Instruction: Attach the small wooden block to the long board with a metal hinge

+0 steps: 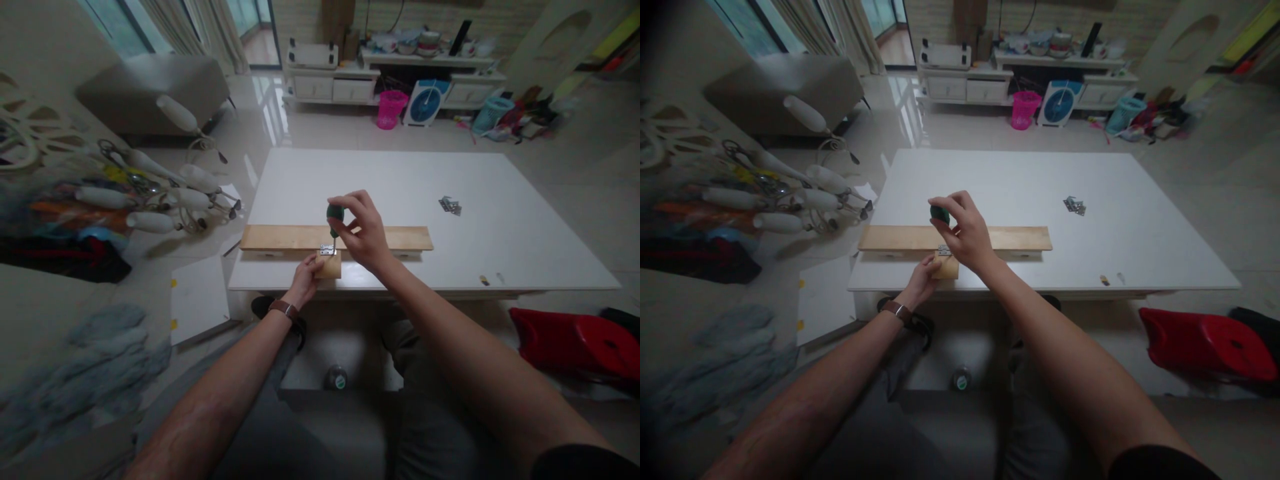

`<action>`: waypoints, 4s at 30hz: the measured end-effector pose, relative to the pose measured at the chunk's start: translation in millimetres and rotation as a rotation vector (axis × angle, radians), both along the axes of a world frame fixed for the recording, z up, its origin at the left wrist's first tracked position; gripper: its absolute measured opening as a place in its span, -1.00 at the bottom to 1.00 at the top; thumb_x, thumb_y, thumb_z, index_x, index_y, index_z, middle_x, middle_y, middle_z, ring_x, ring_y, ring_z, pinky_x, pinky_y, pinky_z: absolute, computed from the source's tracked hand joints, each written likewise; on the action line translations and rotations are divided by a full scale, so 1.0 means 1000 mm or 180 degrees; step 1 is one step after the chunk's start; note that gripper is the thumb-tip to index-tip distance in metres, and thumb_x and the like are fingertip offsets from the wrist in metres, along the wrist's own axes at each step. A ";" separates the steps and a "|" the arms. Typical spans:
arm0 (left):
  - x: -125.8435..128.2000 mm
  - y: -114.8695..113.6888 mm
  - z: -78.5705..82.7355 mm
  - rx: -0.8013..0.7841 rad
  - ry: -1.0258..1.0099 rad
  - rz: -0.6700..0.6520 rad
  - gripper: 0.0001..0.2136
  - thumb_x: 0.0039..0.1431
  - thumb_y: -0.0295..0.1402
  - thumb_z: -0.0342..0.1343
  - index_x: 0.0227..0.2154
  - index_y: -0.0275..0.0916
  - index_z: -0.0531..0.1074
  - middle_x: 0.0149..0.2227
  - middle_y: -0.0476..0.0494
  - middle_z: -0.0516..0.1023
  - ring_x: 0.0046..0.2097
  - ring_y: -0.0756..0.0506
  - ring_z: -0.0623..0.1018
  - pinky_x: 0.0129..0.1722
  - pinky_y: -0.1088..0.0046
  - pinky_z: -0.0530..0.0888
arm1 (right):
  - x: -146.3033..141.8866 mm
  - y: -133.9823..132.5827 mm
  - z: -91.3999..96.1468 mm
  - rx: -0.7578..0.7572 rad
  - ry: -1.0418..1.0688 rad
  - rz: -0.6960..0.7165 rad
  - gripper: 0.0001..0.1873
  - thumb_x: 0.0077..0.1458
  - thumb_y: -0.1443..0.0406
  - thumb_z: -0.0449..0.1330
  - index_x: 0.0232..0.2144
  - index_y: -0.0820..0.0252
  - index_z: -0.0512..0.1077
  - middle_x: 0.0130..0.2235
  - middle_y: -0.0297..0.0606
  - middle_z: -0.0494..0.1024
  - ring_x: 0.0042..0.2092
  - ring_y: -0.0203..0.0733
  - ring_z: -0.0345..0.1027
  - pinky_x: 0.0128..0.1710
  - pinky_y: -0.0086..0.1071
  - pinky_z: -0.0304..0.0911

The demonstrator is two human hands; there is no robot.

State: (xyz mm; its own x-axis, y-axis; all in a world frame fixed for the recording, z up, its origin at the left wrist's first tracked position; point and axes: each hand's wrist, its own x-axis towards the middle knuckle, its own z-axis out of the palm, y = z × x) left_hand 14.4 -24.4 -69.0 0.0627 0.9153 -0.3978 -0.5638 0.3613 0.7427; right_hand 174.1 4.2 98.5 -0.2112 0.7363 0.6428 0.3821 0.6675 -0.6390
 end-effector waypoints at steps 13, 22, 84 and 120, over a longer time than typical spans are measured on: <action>0.001 -0.001 0.001 0.0019 0.0037 -0.0013 -0.48 -0.22 -0.32 0.52 -0.12 -0.23 0.55 -0.13 -0.15 0.66 -0.16 -0.14 0.58 -0.12 0.33 0.44 | 0.000 0.000 -0.002 0.0031 -0.0081 -0.0087 -0.64 0.29 0.33 0.19 0.10 -0.11 0.47 -0.06 -0.25 0.37 -0.10 -0.19 0.40 -0.42 -0.45 0.44; 0.001 -0.002 0.000 -0.0042 0.0091 0.0038 -0.51 -0.21 -0.35 0.50 -0.13 -0.23 0.56 -0.16 -0.15 0.67 -0.18 -0.14 0.58 -0.16 0.35 0.44 | -0.001 0.001 -0.002 -0.0100 -0.0025 0.0148 -0.52 0.31 0.42 0.05 0.17 -0.09 0.44 -0.02 -0.22 0.48 -0.05 -0.16 0.44 -0.38 -0.42 0.45; 0.002 0.000 -0.003 -0.0021 0.0070 0.0056 -0.50 -0.23 -0.34 0.52 -0.15 -0.22 0.55 -0.16 -0.15 0.67 -0.15 -0.16 0.58 -0.09 0.30 0.46 | 0.002 0.004 0.000 0.0341 0.0012 -0.0144 -0.67 0.30 0.36 0.20 0.02 -0.11 0.57 -0.07 -0.24 0.57 0.01 -0.06 0.44 -0.01 -0.09 0.44; 0.002 0.000 -0.002 0.0039 0.0036 0.0073 -0.50 -0.23 -0.34 0.53 -0.14 -0.22 0.55 -0.14 -0.14 0.66 -0.16 -0.14 0.58 -0.10 0.31 0.45 | 0.001 0.002 0.001 0.0344 0.0082 0.0075 -0.60 0.31 0.45 0.08 0.05 -0.04 0.51 0.00 -0.21 0.57 0.06 -0.10 0.46 -0.08 -0.16 0.45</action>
